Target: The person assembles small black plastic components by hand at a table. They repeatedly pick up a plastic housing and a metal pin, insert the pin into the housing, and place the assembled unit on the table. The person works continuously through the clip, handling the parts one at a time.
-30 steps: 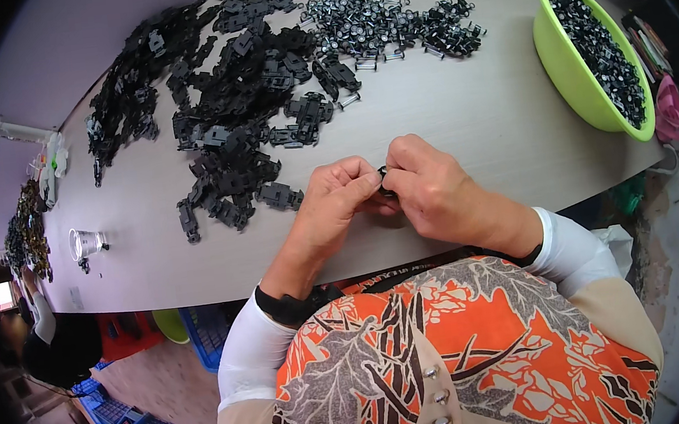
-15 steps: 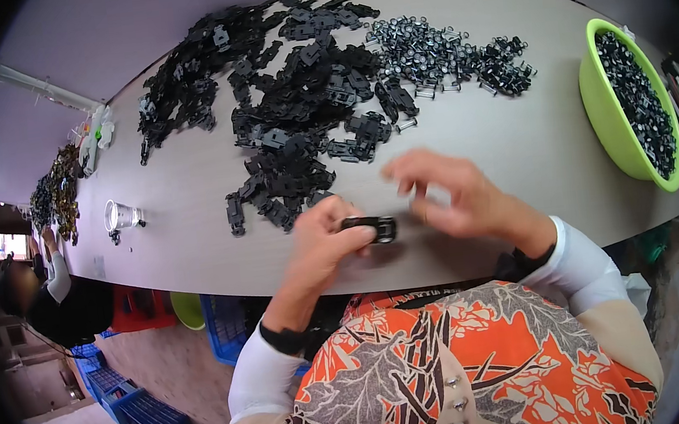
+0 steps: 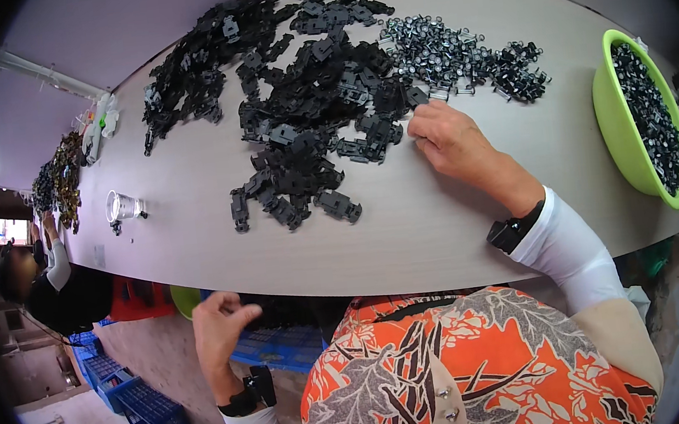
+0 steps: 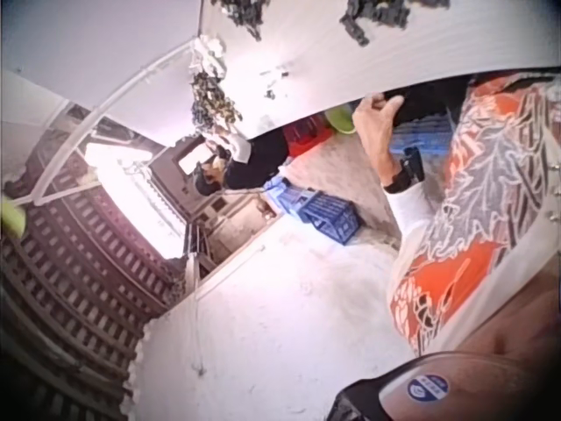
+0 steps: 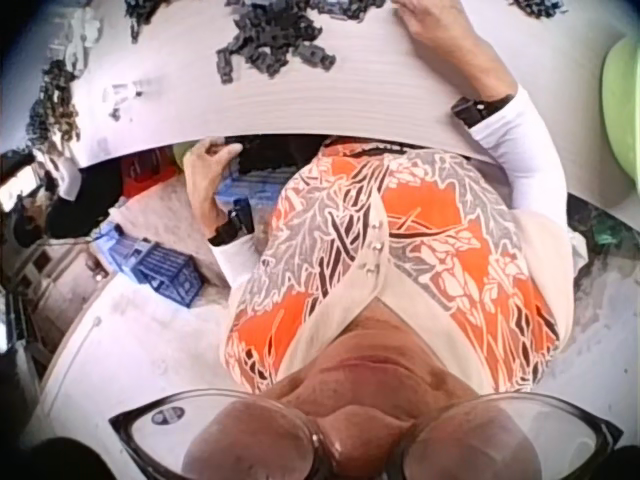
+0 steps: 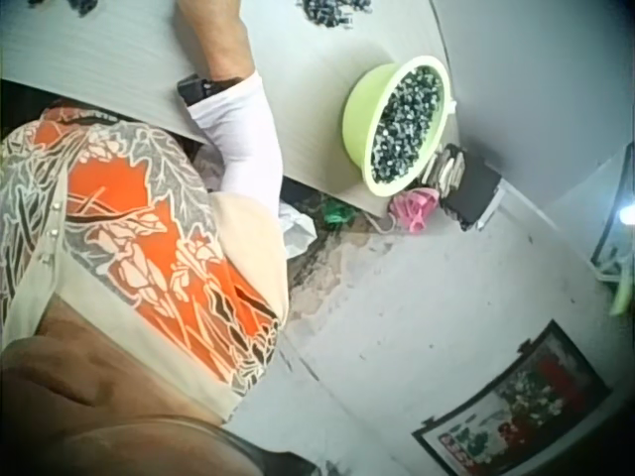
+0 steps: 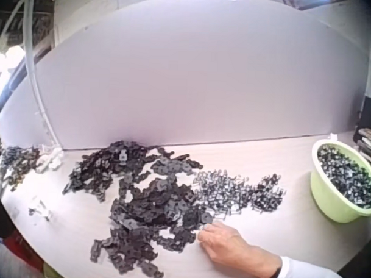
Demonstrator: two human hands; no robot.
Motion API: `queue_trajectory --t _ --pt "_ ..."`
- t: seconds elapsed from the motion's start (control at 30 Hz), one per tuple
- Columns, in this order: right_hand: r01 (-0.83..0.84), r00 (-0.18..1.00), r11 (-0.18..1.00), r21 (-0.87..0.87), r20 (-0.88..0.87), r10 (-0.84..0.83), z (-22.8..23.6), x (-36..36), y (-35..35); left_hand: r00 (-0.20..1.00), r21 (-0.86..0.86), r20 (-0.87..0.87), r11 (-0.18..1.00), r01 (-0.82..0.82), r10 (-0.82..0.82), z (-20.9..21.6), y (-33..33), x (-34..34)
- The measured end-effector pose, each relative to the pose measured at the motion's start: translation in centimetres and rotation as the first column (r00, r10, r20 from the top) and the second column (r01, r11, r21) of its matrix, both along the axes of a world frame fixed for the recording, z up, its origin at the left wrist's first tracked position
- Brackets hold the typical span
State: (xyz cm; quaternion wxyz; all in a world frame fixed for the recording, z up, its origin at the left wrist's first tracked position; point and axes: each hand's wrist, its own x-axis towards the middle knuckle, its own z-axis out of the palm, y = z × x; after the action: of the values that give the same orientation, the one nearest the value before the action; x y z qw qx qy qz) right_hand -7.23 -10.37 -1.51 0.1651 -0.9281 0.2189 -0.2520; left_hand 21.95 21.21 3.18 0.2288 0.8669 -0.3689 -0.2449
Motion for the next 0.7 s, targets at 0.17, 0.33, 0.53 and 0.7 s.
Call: queue_trajectory --t 0.17,0.33,0.53,0.7 --pt "-0.019 0.998 0.980 0.197 -0.058 0.031 0.9 -2.0 0.8 0.942 -0.395 0.072 0.858 0.328 -0.328 2.7 -11.8 -5.8" --pt "0.062 0.998 0.954 0.293 -0.031 -0.056 2.6 -3.4 2.3 0.746 -0.336 0.431 0.676 0.655 -0.508 -0.3 -22.6 -11.0" --pt "0.046 0.998 0.961 0.272 -0.057 -0.031 1.4 -4.1 2.0 0.796 -0.148 0.393 0.823 0.549 -0.460 -1.9 -25.0 -13.0" --pt "0.056 0.994 0.962 0.268 -0.109 -0.027 1.6 -4.0 1.8 0.878 -0.443 -0.286 0.865 0.235 -0.385 -0.9 -24.2 -11.3"
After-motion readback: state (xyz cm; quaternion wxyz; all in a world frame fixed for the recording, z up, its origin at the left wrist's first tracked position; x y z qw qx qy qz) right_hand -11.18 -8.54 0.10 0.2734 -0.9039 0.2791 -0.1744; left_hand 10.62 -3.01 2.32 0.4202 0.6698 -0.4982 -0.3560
